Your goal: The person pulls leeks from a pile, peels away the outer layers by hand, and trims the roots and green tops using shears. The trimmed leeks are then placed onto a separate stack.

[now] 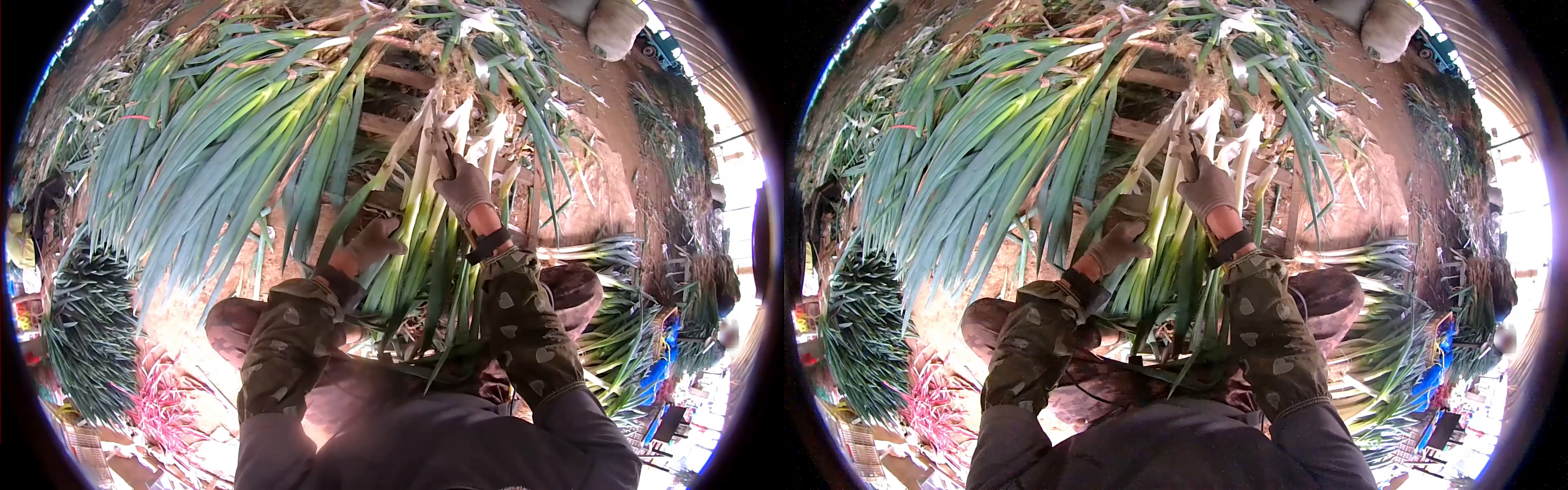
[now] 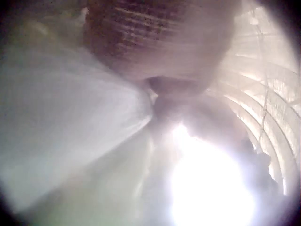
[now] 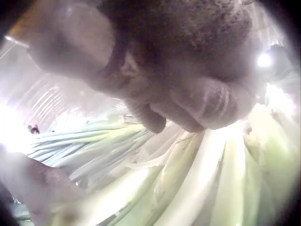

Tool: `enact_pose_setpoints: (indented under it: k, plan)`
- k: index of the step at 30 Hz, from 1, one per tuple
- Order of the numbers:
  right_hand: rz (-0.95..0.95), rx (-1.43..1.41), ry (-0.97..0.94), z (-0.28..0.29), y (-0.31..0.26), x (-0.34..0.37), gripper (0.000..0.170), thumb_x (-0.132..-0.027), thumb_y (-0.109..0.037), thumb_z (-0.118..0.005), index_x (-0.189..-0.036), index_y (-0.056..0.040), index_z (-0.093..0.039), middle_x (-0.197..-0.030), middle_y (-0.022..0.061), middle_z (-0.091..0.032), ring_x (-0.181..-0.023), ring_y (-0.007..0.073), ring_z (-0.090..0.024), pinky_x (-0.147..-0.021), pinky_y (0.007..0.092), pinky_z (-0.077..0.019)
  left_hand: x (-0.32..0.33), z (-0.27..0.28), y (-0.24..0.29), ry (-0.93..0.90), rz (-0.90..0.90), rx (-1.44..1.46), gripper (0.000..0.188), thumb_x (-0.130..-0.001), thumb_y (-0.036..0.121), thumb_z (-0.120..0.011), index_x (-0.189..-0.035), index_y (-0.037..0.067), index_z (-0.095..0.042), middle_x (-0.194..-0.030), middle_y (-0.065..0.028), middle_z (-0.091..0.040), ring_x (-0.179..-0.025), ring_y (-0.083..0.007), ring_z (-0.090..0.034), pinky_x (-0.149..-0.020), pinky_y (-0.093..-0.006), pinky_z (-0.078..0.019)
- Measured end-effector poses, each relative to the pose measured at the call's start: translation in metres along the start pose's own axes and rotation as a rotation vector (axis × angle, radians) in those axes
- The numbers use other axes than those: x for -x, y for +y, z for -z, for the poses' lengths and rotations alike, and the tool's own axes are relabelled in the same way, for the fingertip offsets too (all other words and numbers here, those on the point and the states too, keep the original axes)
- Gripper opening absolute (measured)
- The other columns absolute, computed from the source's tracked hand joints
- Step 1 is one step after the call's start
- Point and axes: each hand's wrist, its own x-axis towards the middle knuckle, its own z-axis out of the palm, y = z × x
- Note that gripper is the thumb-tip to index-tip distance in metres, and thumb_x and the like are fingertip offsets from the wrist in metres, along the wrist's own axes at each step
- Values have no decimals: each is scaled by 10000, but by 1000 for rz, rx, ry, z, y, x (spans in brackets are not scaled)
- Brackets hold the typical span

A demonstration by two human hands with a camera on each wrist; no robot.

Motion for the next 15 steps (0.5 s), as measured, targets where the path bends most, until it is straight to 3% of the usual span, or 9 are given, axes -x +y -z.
enact_pose_setpoints:
  k: [4, 7, 10, 13, 15]
  plan:
    - [-4, -27, 25, 9, 11, 6, 453, -703, -311, -706, -1045, -26, -624, -792, 226, -645, -766, 403, -639, -710, 464, -482, -14, -15, 2, 197, -162, -250, 518, -673, 184, -778, -1104, -57, -624, -998, -218, -688, -969, -341, -668, -865, -410, -497]
    - [-19, -88, -12, 16, 6, 23, 477, -704, -313, -717, -1080, -33, -627, -797, 208, -652, -750, 375, -641, -713, 435, -492, -15, -16, 26, 75, -39, -411, 457, -668, 196, -768, -1036, -32, -621, -968, -259, -661, -981, -414, -641, -870, -439, -501]
    - [-21, -150, 8, 13, 9, 46, 469, -734, -254, -714, -1133, -27, -620, -802, 188, -659, -740, 312, -657, -713, 394, -504, -17, -26, 29, 123, -60, -472, 397, -675, 196, -756, -978, -18, -615, -956, -261, -652, -963, -427, -634, -843, -452, -507]
    - [-31, -284, -111, 22, 1, 87, 477, -754, -230, -715, -1172, -27, -605, -816, 186, -665, -736, 288, -662, -711, 395, -512, -19, -31, 22, 187, -102, -489, 379, -690, 198, -743, -985, -6, -620, -939, -251, -660, -935, -433, -638, -822, -459, -511]
    - [35, -227, -91, 23, 1, 113, 545, -782, -243, -728, -1254, -22, -569, -873, 224, -681, -782, 357, -685, -712, 425, -527, -18, -29, 29, 223, -95, -469, 375, -690, 203, -753, -978, -2, -630, -926, -249, -663, -928, -434, -642, -818, -454, -513]
